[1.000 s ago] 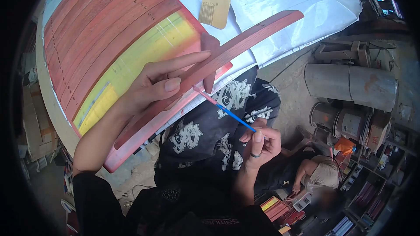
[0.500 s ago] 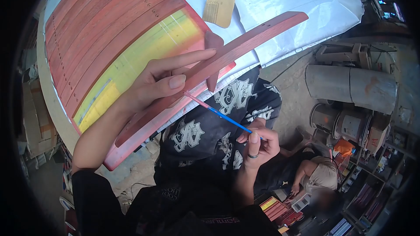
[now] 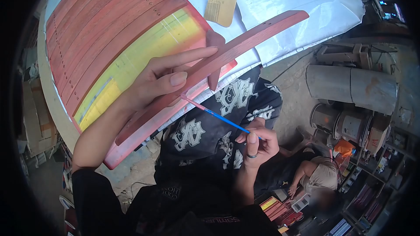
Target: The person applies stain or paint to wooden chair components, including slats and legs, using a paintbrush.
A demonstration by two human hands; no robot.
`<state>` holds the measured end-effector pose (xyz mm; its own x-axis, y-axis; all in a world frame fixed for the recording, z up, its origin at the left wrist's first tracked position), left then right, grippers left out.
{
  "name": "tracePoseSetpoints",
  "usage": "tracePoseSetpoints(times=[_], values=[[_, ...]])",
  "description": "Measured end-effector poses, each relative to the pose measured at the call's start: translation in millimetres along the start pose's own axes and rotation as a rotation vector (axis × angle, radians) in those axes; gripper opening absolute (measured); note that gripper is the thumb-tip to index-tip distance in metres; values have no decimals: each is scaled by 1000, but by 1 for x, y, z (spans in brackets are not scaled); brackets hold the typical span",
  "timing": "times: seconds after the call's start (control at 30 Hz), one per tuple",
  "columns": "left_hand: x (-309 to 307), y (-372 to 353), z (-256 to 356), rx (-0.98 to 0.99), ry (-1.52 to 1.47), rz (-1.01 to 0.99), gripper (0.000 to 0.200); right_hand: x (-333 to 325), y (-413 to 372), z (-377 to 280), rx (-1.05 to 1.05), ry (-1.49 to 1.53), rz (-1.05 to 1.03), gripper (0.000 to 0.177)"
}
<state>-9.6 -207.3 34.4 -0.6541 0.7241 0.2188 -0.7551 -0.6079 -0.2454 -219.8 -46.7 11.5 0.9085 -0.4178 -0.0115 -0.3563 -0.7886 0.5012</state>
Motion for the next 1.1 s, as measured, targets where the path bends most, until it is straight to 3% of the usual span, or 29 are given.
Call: tracePoseSetpoints(times=[0.43, 1.1], values=[[1, 2, -1, 41, -19, -42, 70, 0, 3, 0, -10, 6, 18, 11], [4, -3, 8, -95, -38, 7, 76, -8, 10, 1, 10, -19, 119, 14]])
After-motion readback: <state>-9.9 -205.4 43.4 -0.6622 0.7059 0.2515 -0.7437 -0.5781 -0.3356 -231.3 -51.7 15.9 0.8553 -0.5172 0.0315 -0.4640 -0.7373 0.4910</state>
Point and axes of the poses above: each hand's wrist, its own y-axis towards the middle knuckle, its own x-axis out of the palm, z = x × y, the point moved 4 cm from there along y, towards the middle knuckle, and after that the axes turned 8 degrees about -x, right-handed, at the moved point
